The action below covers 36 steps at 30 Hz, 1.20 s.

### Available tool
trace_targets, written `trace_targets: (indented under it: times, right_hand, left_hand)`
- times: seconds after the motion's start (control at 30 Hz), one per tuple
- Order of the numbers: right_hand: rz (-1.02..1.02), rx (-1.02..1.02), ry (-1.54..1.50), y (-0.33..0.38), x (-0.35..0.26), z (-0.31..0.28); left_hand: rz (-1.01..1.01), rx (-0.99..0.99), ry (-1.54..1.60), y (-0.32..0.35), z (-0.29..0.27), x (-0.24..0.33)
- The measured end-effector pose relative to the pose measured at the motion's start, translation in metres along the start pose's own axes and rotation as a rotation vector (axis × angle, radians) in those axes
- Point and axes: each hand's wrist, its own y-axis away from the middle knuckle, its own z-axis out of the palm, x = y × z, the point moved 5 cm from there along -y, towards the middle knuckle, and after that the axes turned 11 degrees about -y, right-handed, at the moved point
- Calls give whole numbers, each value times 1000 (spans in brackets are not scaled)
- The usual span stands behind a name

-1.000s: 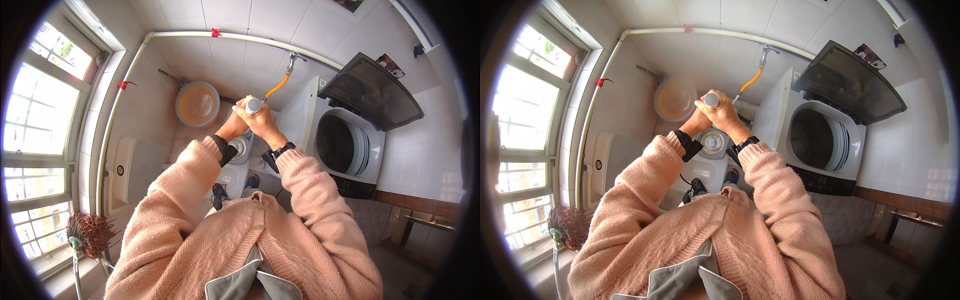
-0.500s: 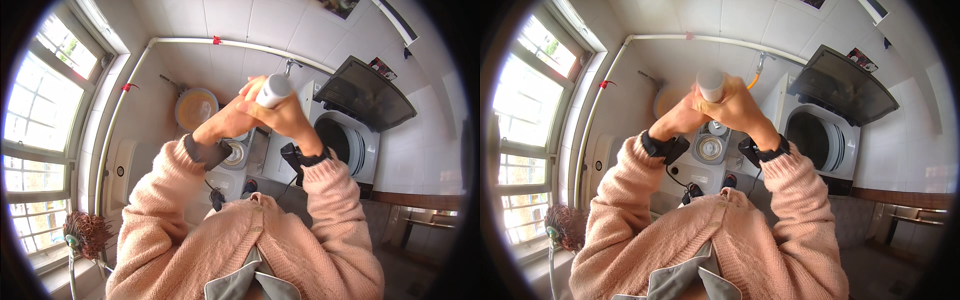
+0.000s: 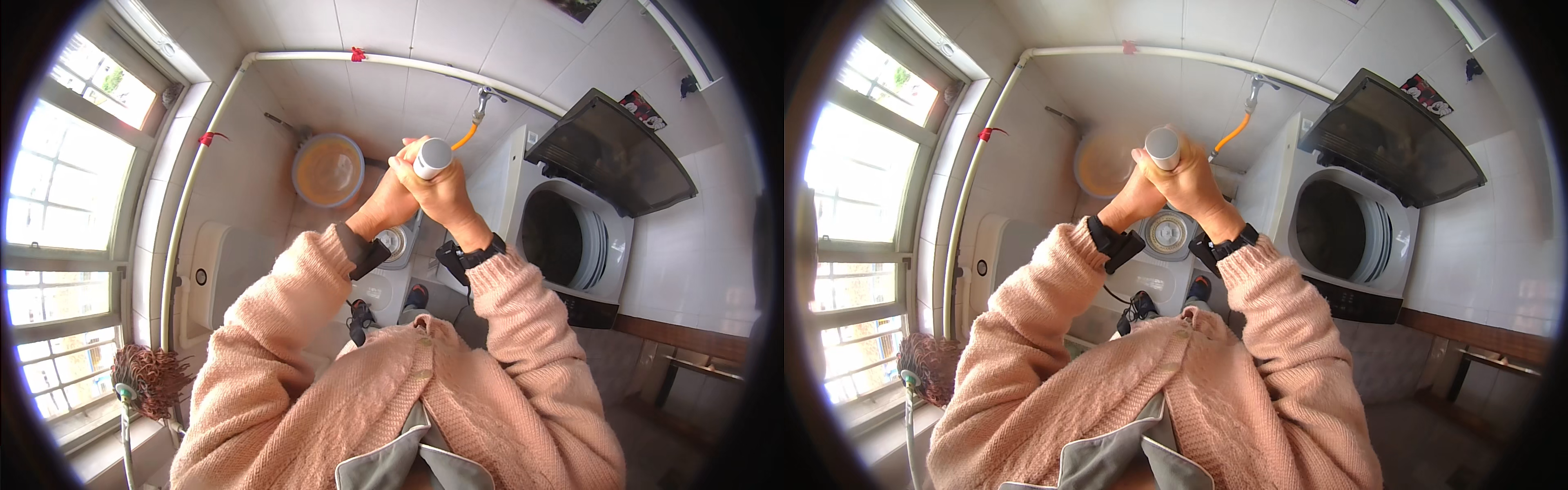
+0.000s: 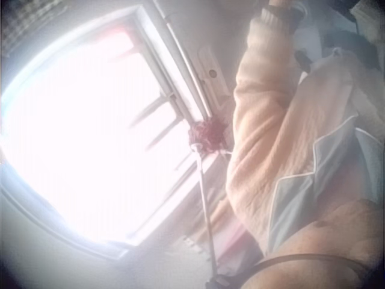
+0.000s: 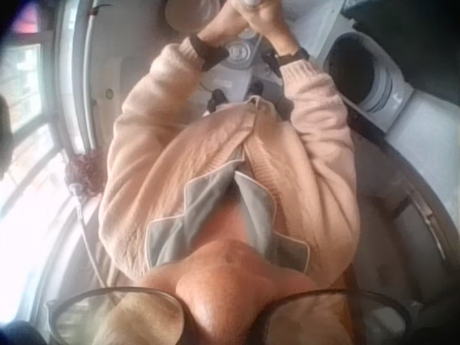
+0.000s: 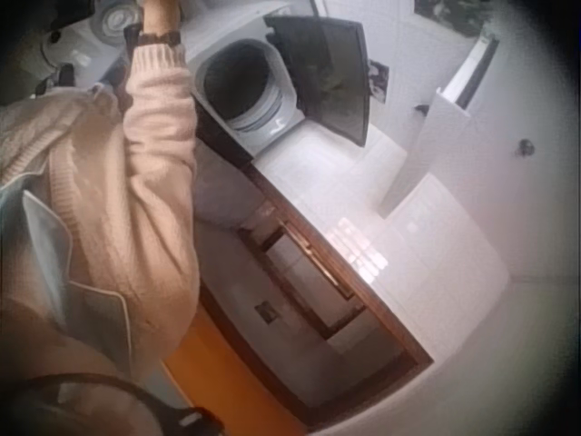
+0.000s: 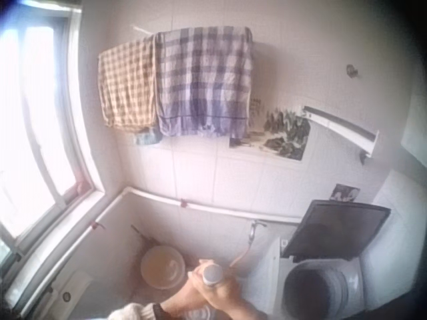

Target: The person assembles a mop by attaching a white cylindrical handle to a metal rod and then connecting the rod to a mop head in a bucket. The person then carries the assembled mop and bucket from the laundry area into the living room.

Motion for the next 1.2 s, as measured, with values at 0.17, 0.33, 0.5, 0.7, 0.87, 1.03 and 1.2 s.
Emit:
trace_targets:
  times: [0.17, 0.33, 0.5, 0.7, 0.87, 1.03, 1.2]
  right_hand:
    - [104, -65, 120, 26, 60, -5]
    - [175, -146, 196, 55, 96, -7]
    - [226, -267, 223, 47, 62, 0]
    - [26, -381, 86, 8, -76, 0]
    - [-113, -247, -4, -18, -125, -3]
    - [0, -87, -72, -10, -63, 4]
    - [-40, 18, -68, 0, -5, -5]
  left_hand:
    - [-64, 33, -7, 11, 26, -95]
    - [11, -96, -435, 37, 44, -156]
    - [-92, -157, -297, 44, 31, -114]
    - [43, -426, -137, 19, -19, 33]
    - [163, -79, -79, 4, -29, 118]
    - [117, 11, -29, -3, -12, 68]
    - [-1, 6, -26, -3, 6, -14]
